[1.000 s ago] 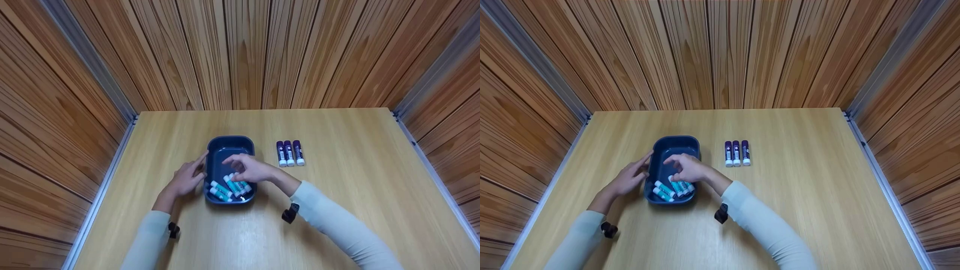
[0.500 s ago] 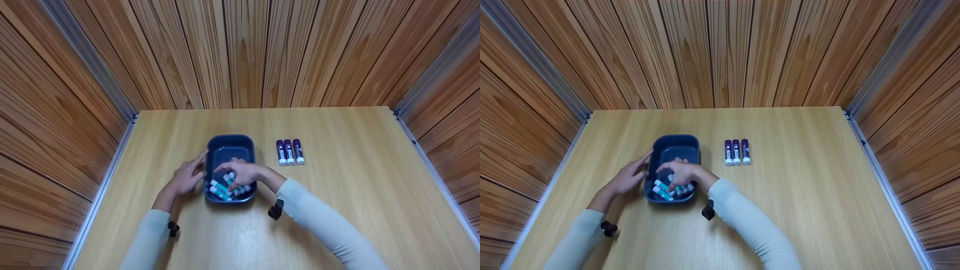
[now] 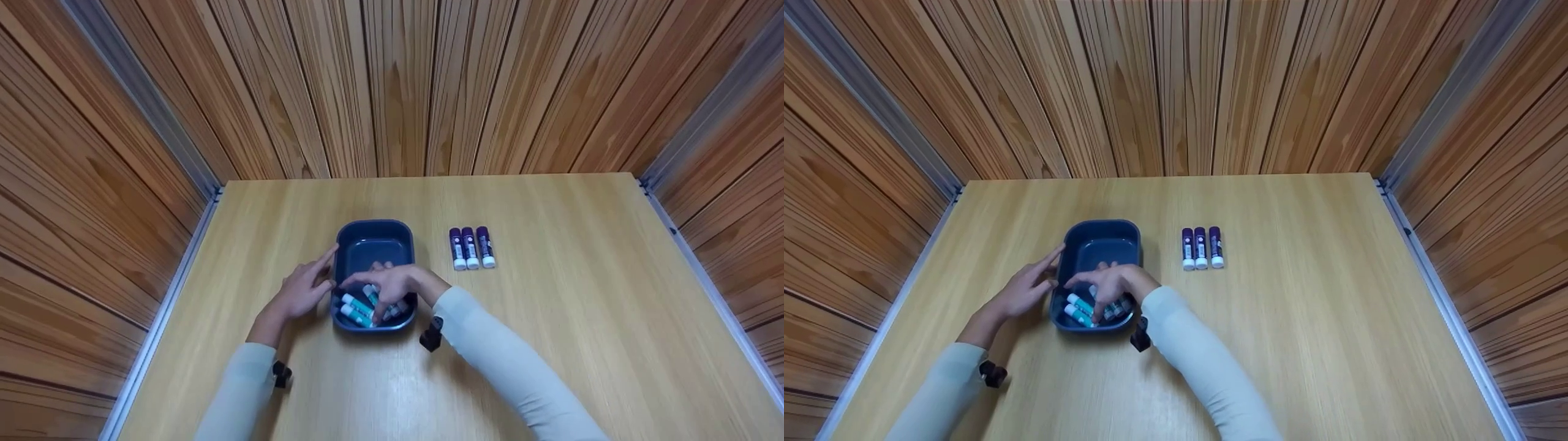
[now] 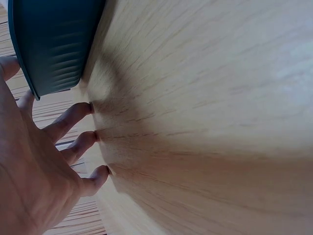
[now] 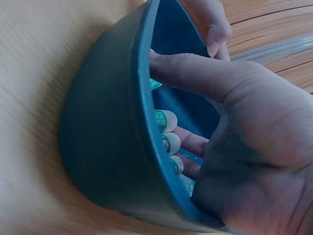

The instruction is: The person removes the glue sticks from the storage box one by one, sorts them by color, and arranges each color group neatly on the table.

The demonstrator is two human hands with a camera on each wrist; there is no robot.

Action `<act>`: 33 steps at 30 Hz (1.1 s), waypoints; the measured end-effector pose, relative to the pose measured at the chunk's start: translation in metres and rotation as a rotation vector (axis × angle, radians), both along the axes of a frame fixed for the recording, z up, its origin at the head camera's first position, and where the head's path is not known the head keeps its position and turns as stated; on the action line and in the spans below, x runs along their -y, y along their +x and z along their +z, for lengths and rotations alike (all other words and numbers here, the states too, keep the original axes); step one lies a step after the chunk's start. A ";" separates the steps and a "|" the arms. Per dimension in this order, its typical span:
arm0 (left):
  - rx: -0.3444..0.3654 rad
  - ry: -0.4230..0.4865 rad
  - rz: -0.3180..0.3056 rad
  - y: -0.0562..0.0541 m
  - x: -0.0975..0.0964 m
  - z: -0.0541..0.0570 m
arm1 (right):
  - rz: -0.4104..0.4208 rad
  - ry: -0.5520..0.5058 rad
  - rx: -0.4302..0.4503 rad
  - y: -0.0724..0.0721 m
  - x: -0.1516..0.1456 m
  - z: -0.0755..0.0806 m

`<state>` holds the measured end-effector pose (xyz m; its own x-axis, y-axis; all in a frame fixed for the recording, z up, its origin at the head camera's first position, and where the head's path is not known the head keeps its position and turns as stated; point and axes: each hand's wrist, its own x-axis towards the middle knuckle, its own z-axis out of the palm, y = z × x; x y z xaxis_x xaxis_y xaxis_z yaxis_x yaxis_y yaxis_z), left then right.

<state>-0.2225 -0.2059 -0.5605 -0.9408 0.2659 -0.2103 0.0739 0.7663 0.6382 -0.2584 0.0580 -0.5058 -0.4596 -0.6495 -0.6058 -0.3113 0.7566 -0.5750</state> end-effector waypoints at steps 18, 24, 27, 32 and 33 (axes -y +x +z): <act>0.010 0.029 -0.003 -0.002 0.003 0.003 | 0.019 0.109 -0.050 0.003 0.011 -0.002; 0.019 0.036 -0.006 -0.001 0.002 0.001 | 0.031 0.130 -0.066 0.006 0.013 -0.002; 0.006 0.039 -0.018 -0.002 0.002 0.000 | 0.028 0.131 -0.070 0.006 0.014 -0.004; -0.003 0.035 -0.030 -0.003 0.002 -0.001 | 0.012 0.126 -0.066 0.008 0.014 -0.007; -0.001 0.034 -0.028 -0.002 0.002 -0.001 | 0.005 0.127 -0.065 0.008 0.014 -0.008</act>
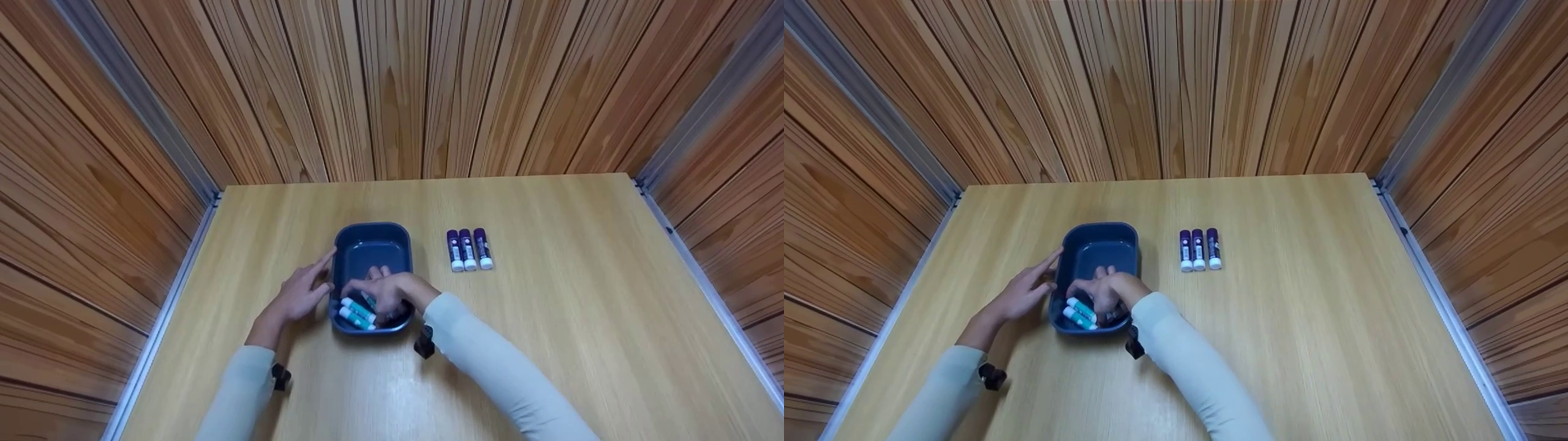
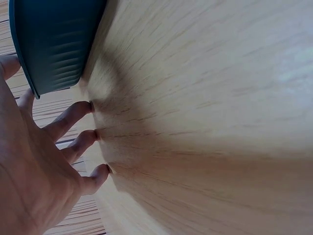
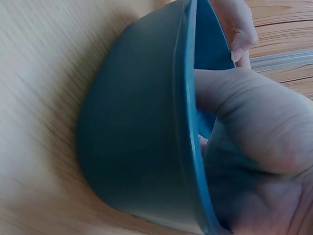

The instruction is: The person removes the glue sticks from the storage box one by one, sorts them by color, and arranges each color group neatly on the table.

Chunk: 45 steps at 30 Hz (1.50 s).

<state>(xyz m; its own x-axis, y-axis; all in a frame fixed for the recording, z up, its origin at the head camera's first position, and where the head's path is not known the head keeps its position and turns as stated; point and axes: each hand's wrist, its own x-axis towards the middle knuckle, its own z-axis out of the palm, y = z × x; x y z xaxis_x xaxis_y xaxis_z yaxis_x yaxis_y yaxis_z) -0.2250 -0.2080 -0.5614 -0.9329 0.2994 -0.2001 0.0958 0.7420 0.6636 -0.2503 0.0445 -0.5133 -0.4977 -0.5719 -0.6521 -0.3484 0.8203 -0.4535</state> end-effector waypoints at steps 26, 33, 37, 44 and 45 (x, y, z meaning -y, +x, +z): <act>0.000 0.001 0.011 0.001 0.000 0.000 | 0.063 -0.036 -0.070 0.004 -0.005 -0.004; 0.008 0.010 0.012 0.001 0.001 0.000 | 0.065 -0.027 -0.095 0.006 -0.006 0.000; 0.012 0.009 0.010 0.001 0.002 0.001 | 0.076 -0.027 -0.102 0.005 -0.006 0.000; 0.020 0.011 0.011 0.003 0.001 0.002 | 0.061 -0.061 -0.065 0.003 -0.008 0.002; 0.020 0.013 0.012 0.003 0.001 0.002 | 0.052 -0.062 -0.054 0.002 -0.009 0.004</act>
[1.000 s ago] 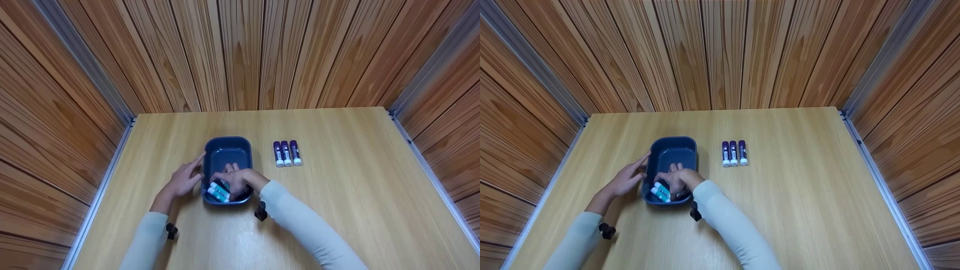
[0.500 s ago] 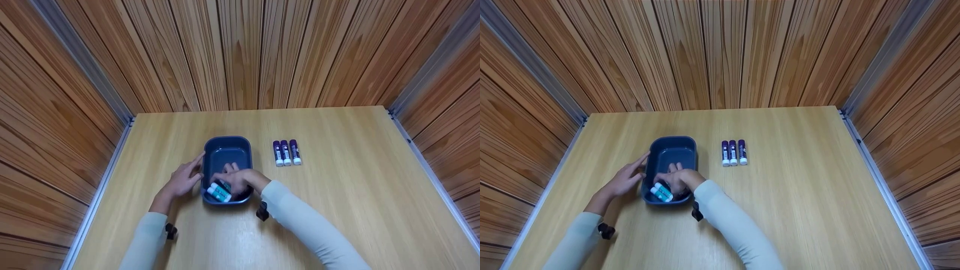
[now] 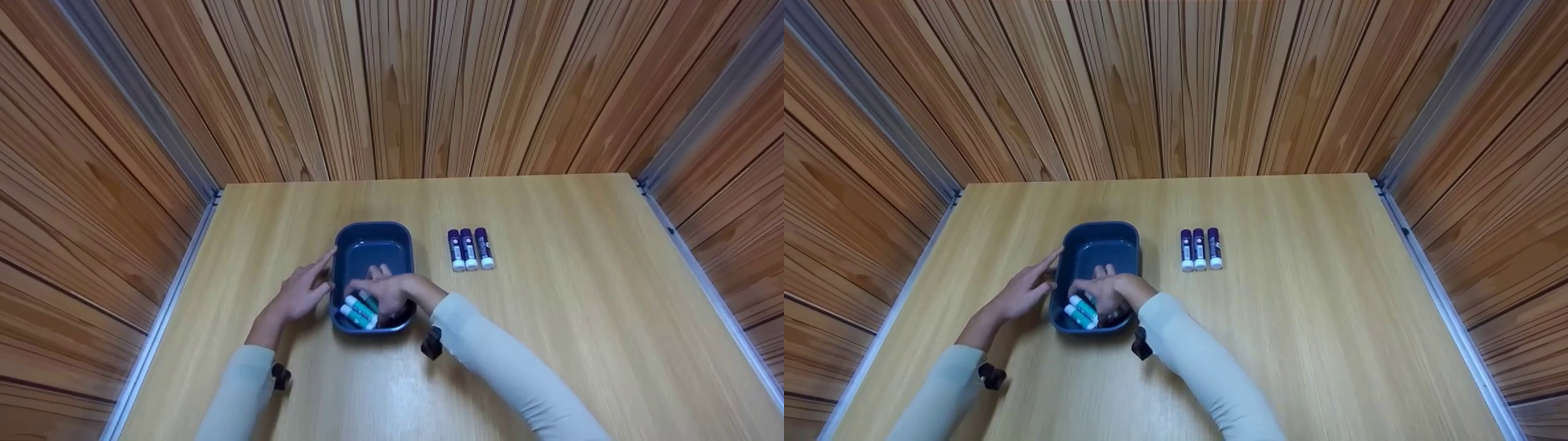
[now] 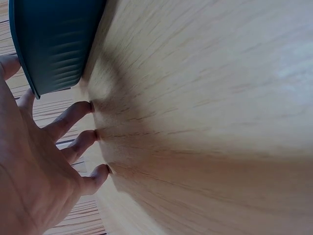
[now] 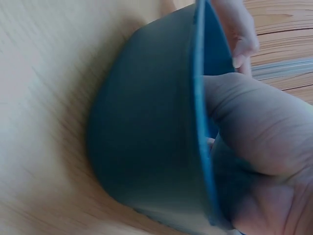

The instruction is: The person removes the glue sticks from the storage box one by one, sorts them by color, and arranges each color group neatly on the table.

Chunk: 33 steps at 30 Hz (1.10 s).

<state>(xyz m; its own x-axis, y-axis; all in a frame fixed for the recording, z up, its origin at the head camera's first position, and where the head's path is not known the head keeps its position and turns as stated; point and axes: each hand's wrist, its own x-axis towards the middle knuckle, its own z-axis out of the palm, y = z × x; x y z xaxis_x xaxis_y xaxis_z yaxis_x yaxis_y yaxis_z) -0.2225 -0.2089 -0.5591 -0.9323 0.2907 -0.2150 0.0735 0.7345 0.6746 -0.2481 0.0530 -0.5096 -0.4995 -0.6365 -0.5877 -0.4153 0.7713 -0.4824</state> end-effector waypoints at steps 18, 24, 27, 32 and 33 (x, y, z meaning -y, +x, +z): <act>0.003 -0.005 0.008 0.000 -0.001 -0.001 | 0.037 -0.164 -0.023 -0.008 -0.014 0.025; 0.007 -0.001 0.017 0.000 -0.001 -0.003 | -0.026 -0.245 -0.049 0.000 -0.020 0.024; 0.005 0.002 0.017 0.000 0.000 -0.003 | -0.047 -0.289 -0.074 0.004 -0.023 0.023; 0.003 0.010 0.024 0.000 -0.001 -0.003 | -0.063 -0.372 -0.112 0.008 -0.031 0.020; 0.005 0.011 0.026 0.000 -0.001 -0.004 | -0.069 -0.384 -0.115 0.009 -0.033 0.020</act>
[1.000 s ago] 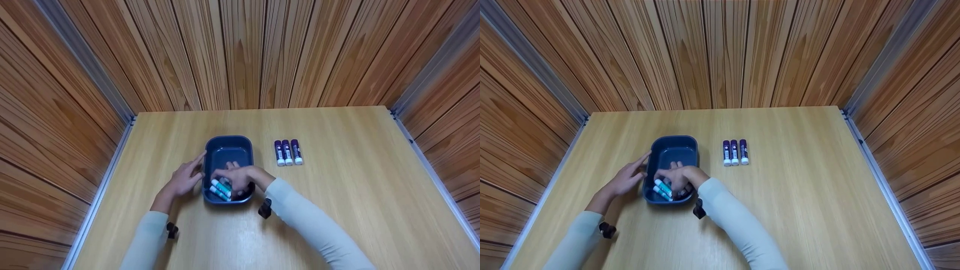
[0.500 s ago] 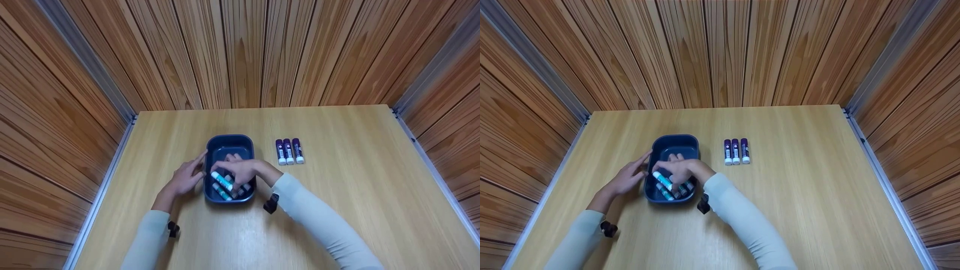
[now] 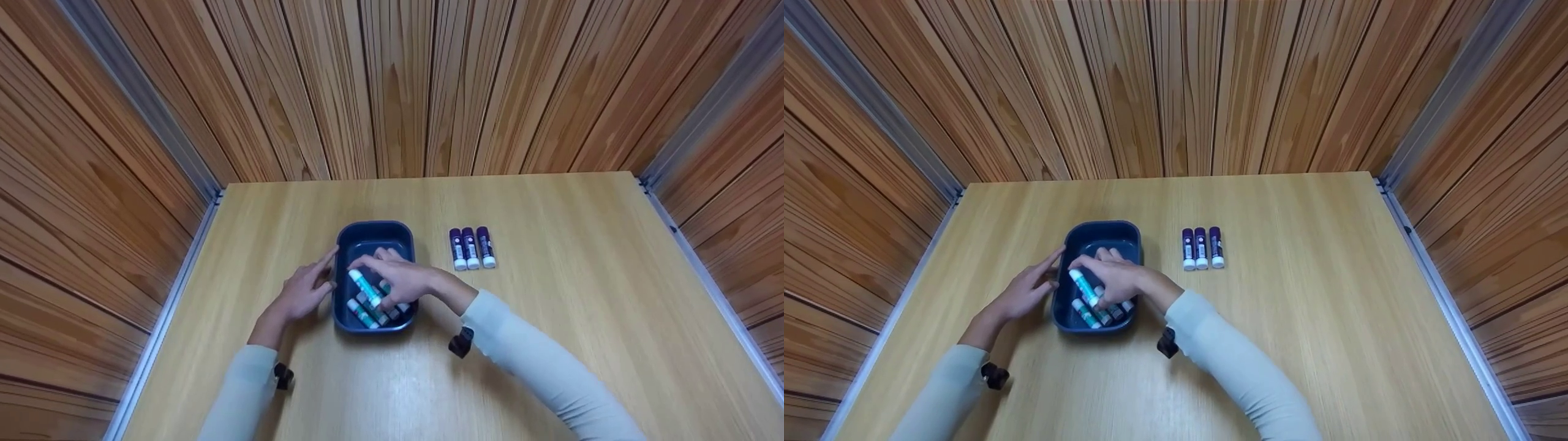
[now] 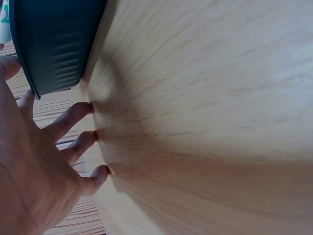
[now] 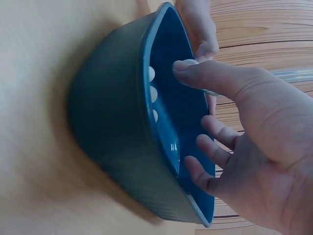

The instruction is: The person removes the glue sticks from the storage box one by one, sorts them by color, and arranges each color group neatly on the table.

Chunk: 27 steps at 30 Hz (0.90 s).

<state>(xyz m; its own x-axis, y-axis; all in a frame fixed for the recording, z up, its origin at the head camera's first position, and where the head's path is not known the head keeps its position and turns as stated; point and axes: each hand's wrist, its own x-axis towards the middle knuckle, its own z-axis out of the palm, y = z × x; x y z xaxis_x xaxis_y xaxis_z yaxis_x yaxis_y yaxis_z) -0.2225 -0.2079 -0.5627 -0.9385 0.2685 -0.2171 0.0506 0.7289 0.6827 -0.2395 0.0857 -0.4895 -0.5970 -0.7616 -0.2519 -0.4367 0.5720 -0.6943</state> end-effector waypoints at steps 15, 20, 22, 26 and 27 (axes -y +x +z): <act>-0.001 -0.007 0.017 0.001 -0.003 -0.001 | -0.099 -0.083 0.004 0.008 -0.036 0.000; 0.001 -0.015 0.021 0.002 -0.002 -0.001 | -0.139 -0.083 0.014 0.013 -0.048 0.000; -0.001 -0.015 0.022 0.002 -0.002 -0.001 | -0.160 -0.090 0.022 0.014 -0.053 0.001; -0.001 -0.014 0.021 0.001 -0.002 0.000 | -0.194 -0.094 0.001 0.013 -0.065 0.000; 0.001 -0.014 0.021 0.001 -0.002 0.000 | -0.199 -0.092 -0.011 0.013 -0.068 0.001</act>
